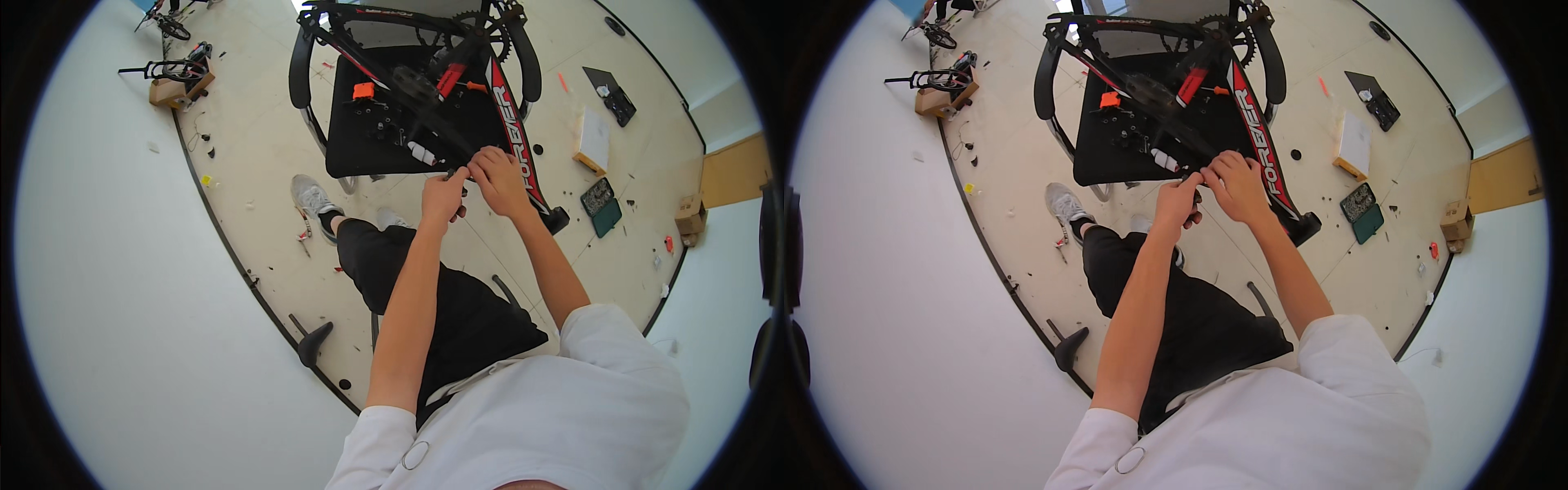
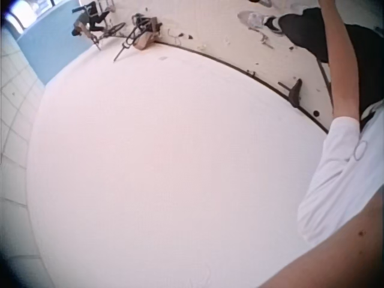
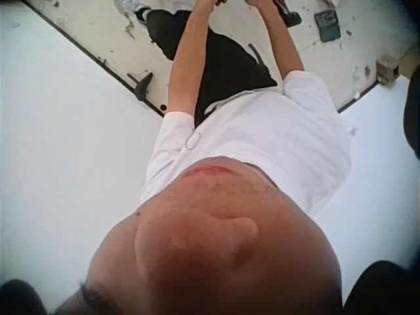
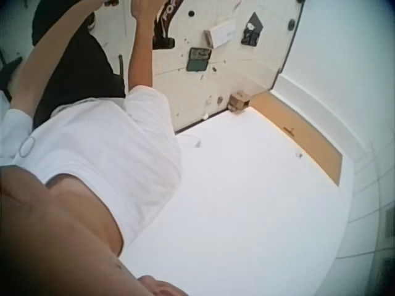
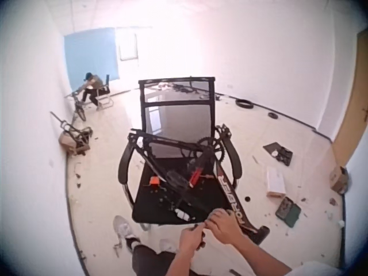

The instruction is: The person is assembling a bicycle frame placed on an office chair. They use a small tool to tighten components on the frame and handle various small parts and tools scattered on the floor.

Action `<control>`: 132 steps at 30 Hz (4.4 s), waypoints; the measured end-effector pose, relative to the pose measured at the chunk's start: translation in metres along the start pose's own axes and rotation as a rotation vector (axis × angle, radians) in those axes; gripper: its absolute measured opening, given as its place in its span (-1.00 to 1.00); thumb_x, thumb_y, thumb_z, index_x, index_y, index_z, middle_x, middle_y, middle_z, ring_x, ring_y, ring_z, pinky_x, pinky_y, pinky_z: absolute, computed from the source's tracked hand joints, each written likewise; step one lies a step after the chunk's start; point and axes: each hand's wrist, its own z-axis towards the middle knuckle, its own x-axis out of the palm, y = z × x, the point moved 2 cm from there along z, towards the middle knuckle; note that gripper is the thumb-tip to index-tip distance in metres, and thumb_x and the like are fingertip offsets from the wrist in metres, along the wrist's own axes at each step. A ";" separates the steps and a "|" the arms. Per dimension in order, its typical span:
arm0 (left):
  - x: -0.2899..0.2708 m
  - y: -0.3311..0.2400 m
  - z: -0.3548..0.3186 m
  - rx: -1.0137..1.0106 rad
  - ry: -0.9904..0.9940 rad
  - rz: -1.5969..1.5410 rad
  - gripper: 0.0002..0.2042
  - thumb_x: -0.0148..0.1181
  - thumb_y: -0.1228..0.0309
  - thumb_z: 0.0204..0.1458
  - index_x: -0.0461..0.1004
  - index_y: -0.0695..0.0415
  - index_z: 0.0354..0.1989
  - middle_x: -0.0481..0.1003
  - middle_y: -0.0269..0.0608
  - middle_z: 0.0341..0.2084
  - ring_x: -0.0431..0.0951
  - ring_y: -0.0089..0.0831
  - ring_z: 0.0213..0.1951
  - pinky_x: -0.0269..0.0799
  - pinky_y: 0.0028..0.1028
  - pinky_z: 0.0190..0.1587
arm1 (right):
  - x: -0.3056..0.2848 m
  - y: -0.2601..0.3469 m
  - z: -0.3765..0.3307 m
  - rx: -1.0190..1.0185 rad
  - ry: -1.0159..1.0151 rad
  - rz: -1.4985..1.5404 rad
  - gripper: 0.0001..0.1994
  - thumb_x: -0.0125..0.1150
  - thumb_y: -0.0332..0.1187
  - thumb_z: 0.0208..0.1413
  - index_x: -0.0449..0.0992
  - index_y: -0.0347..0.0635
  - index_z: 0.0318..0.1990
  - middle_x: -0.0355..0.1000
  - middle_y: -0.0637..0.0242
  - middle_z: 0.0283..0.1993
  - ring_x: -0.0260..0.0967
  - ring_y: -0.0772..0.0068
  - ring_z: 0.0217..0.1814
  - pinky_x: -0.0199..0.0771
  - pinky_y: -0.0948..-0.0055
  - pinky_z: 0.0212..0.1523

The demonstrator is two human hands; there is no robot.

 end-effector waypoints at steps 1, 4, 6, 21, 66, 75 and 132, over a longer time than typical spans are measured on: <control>-0.001 0.000 0.000 0.010 0.000 -0.043 -0.61 0.21 0.15 -0.01 0.37 0.27 -0.59 0.31 -0.30 -0.74 0.33 -0.48 -0.82 0.08 -0.49 -0.80 | 0.000 0.008 -0.002 -0.035 -0.061 -0.055 -0.74 0.08 -0.14 0.16 0.47 -0.16 -0.28 0.41 0.34 -0.13 0.31 0.23 0.06 -0.01 -0.05 0.20; -0.003 -0.005 0.000 0.084 0.043 -0.167 -0.62 0.24 0.19 0.00 0.39 0.27 -0.62 0.31 -0.31 -0.76 0.31 -0.50 -0.84 0.07 -0.49 -0.80 | -0.002 0.015 -0.001 -0.102 -0.158 -0.128 -0.73 0.19 -0.12 0.09 0.39 -0.13 -0.30 0.35 0.32 -0.15 0.31 0.22 0.07 -0.22 -0.19 0.28; -0.001 -0.008 -0.002 0.151 0.059 -0.176 -0.64 0.25 0.18 -0.01 0.42 0.25 -0.62 0.28 -0.34 -0.77 0.28 -0.52 -0.84 0.05 -0.50 -0.81 | -0.003 0.012 0.003 -0.141 -0.212 -0.158 -0.70 0.27 -0.12 0.03 0.37 -0.15 -0.37 0.36 0.28 -0.27 0.35 0.21 -0.02 -0.15 -0.14 0.27; -0.014 -0.018 -0.015 0.137 -0.008 -0.300 -0.64 0.21 0.15 0.04 0.37 0.16 -0.63 0.25 -0.37 -0.81 0.26 -0.49 -0.83 0.06 -0.49 -0.76 | 0.018 0.035 0.008 0.220 -0.010 0.271 -0.59 0.32 -0.07 -0.01 0.38 -0.26 -0.53 0.38 0.16 -0.58 0.35 0.07 -0.45 0.32 0.23 -0.37; 0.017 -0.011 0.016 -0.022 0.022 -0.425 -0.60 0.16 0.07 -0.01 0.23 0.11 -0.62 0.12 -0.35 -0.86 0.34 -0.39 -0.75 0.10 -0.44 -0.65 | -0.038 -0.107 0.193 -0.054 -0.385 -0.270 -0.91 0.13 -0.42 0.02 0.53 -0.20 -0.39 0.46 0.20 -0.31 0.46 0.08 -0.24 0.48 0.19 -0.25; 0.018 -0.012 0.015 -0.037 0.010 -0.419 -0.61 0.16 0.07 -0.01 0.24 0.11 -0.60 0.13 -0.35 -0.85 0.35 -0.39 -0.75 0.13 -0.43 -0.64 | -0.035 -0.114 0.198 -0.065 -0.247 -0.505 -0.90 0.04 -0.50 -0.01 0.42 -0.22 -0.31 0.36 0.22 -0.20 0.46 0.09 -0.20 0.50 0.19 -0.24; 0.010 -0.014 0.009 -0.040 0.021 -0.426 -0.61 0.18 0.08 -0.03 0.23 0.11 -0.59 0.15 -0.37 -0.82 0.34 -0.44 -0.75 0.10 -0.47 -0.66 | -0.049 -0.112 0.191 -0.215 -0.278 -0.363 -0.90 0.13 -0.36 0.08 0.52 -0.16 -0.34 0.42 0.31 -0.29 0.46 0.16 -0.26 0.48 0.25 -0.28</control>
